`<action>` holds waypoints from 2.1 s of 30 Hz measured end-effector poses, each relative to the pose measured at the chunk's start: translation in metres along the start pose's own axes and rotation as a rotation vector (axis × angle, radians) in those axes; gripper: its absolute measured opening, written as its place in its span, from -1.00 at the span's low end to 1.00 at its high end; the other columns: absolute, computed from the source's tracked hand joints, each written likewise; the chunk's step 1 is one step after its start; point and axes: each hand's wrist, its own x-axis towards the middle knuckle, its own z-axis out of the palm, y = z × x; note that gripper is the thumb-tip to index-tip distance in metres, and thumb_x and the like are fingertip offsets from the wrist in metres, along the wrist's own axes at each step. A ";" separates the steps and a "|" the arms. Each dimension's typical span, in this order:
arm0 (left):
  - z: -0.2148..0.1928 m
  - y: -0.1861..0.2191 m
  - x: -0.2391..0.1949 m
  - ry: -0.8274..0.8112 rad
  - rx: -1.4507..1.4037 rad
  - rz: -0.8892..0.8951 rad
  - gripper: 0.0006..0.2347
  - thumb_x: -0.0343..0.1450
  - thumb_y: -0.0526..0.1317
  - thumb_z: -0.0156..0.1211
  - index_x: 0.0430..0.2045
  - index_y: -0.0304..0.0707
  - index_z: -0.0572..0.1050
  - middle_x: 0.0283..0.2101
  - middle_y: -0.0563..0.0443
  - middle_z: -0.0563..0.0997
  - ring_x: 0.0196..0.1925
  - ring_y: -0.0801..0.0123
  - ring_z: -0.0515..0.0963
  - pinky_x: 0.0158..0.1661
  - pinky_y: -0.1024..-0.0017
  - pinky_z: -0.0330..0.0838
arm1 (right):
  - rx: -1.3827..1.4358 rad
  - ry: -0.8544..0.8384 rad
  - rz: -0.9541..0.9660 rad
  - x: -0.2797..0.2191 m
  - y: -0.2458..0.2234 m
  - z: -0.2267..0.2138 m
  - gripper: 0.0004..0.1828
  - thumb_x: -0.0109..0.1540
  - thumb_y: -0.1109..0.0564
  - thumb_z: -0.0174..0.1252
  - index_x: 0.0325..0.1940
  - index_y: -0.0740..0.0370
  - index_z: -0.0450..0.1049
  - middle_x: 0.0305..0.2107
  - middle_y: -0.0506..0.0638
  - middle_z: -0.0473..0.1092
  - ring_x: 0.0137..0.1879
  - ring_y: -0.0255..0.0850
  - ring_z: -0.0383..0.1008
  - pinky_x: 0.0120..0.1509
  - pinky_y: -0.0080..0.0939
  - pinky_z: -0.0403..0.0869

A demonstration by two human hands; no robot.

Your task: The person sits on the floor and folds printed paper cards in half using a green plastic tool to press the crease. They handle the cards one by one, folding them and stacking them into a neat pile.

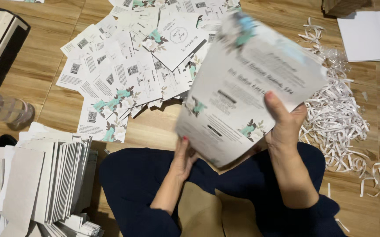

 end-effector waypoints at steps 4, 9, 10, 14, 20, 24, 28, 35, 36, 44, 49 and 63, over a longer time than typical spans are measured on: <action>-0.031 -0.013 0.034 0.033 -0.392 0.002 -0.38 0.17 0.23 0.06 0.05 -0.03 0.27 0.07 -0.12 0.38 0.07 0.07 0.38 0.05 0.09 0.26 | 0.262 0.145 0.240 -0.007 0.021 0.004 -0.69 -0.03 0.28 0.25 -0.22 0.24 0.43 -0.31 0.16 0.46 -0.23 -0.02 0.53 -0.10 -0.05 0.54; -0.038 0.032 0.042 0.170 0.232 0.233 -0.68 0.16 -0.25 0.34 -0.31 -0.36 0.40 -0.36 -0.25 0.56 -0.37 0.21 0.59 -0.40 0.29 0.51 | 0.139 0.278 0.398 0.010 0.113 -0.065 -0.51 -0.10 0.35 0.29 -0.13 0.19 0.36 -0.27 0.06 0.44 -0.19 -0.08 0.50 -0.06 -0.05 0.49; -0.040 0.033 0.051 0.169 0.232 0.230 -0.68 0.16 -0.25 0.34 -0.31 -0.36 0.40 -0.36 -0.25 0.56 -0.37 0.21 0.59 -0.40 0.29 0.51 | 0.138 0.281 0.398 0.012 0.132 -0.081 -0.51 -0.10 0.35 0.29 -0.13 0.19 0.36 -0.27 0.06 0.44 -0.19 -0.08 0.50 -0.06 -0.05 0.49; -0.053 0.033 0.086 0.142 0.397 0.143 -0.65 0.11 -0.22 0.41 -0.34 -0.35 0.43 -0.37 -0.26 0.56 -0.38 0.17 0.59 -0.40 0.27 0.51 | -0.083 0.400 0.640 0.018 0.183 -0.124 -0.29 -0.15 0.31 0.39 0.01 0.29 0.22 -0.28 0.10 0.41 -0.22 -0.11 0.50 -0.13 -0.05 0.50; -0.093 0.018 0.122 0.199 0.968 0.034 -0.55 0.12 -0.04 0.34 -0.19 -0.21 0.39 -0.23 -0.13 0.53 -0.20 0.18 0.53 -0.24 0.24 0.46 | -0.418 0.449 0.660 0.017 0.233 -0.172 -0.17 -0.17 0.25 0.42 0.05 0.41 0.12 -0.35 0.24 0.31 -0.34 -0.06 0.46 -0.26 -0.08 0.47; -0.036 0.042 0.060 0.383 1.483 0.192 -0.28 0.18 -0.17 0.25 0.20 -0.23 -0.02 0.05 -0.21 0.14 0.04 -0.20 0.29 -0.01 0.02 0.31 | -0.962 0.330 0.432 0.008 0.173 -0.133 -0.01 -0.05 0.07 0.34 0.32 0.16 -0.10 0.17 0.32 -0.22 0.30 0.37 -0.29 0.38 0.23 -0.21; -0.039 0.033 0.057 0.352 1.427 0.173 -0.32 0.22 -0.23 0.20 0.21 -0.29 -0.04 0.04 -0.20 0.11 0.05 -0.15 0.30 0.00 0.06 0.29 | -1.115 0.147 0.467 0.013 0.198 -0.142 -0.04 -0.06 0.13 0.33 0.31 0.27 -0.03 0.19 0.31 -0.24 0.28 0.37 -0.19 0.36 0.28 -0.12; -0.039 0.021 0.061 0.301 1.698 0.232 -0.28 0.21 -0.13 0.24 0.20 -0.30 -0.02 0.07 -0.19 0.09 0.03 -0.09 0.24 -0.07 0.08 0.32 | -1.565 -0.090 0.402 0.013 0.170 -0.118 -0.35 -0.01 0.08 0.28 0.08 0.32 0.23 -0.11 0.22 0.24 0.05 0.15 0.25 -0.02 0.24 0.32; -0.036 0.019 0.060 0.306 1.776 0.226 -0.29 0.22 -0.07 0.22 0.21 -0.26 -0.03 0.13 -0.20 0.02 0.05 -0.08 0.19 -0.05 0.08 0.29 | -1.644 -0.079 0.352 0.012 0.168 -0.119 -0.39 0.00 0.10 0.28 0.05 0.32 0.23 -0.11 0.22 0.25 0.05 0.16 0.25 -0.01 0.26 0.32; -0.047 -0.001 0.075 0.180 2.017 0.415 -0.43 0.33 -0.10 0.03 0.20 -0.24 0.01 0.25 -0.21 -0.08 0.16 -0.03 -0.01 0.09 -0.04 -0.12 | -1.767 -0.050 0.381 0.022 0.184 -0.140 -0.64 0.04 0.03 0.19 -0.13 0.21 0.44 -0.30 0.13 0.38 -0.11 0.08 0.40 -0.13 0.14 0.39; -0.040 -0.003 0.076 0.104 2.081 0.424 -0.52 0.35 -0.14 -0.02 0.18 -0.08 0.08 0.20 -0.14 0.04 0.13 0.10 0.07 0.05 0.12 -0.02 | -1.795 0.005 0.313 0.022 0.176 -0.134 -0.57 -0.02 0.09 0.29 -0.13 0.27 0.37 -0.21 0.17 0.33 -0.03 0.10 0.32 -0.05 0.17 0.31; -0.042 -0.009 0.109 0.053 1.448 0.400 -0.64 0.33 0.25 -0.20 -0.51 0.18 0.51 -0.10 0.32 0.43 -0.01 0.40 0.34 0.06 0.27 -0.11 | -1.062 -0.663 0.027 -0.091 0.114 -0.010 -0.82 -0.05 0.17 0.17 -0.47 0.22 0.30 -0.08 0.33 0.32 -0.01 0.27 0.33 -0.07 0.15 0.33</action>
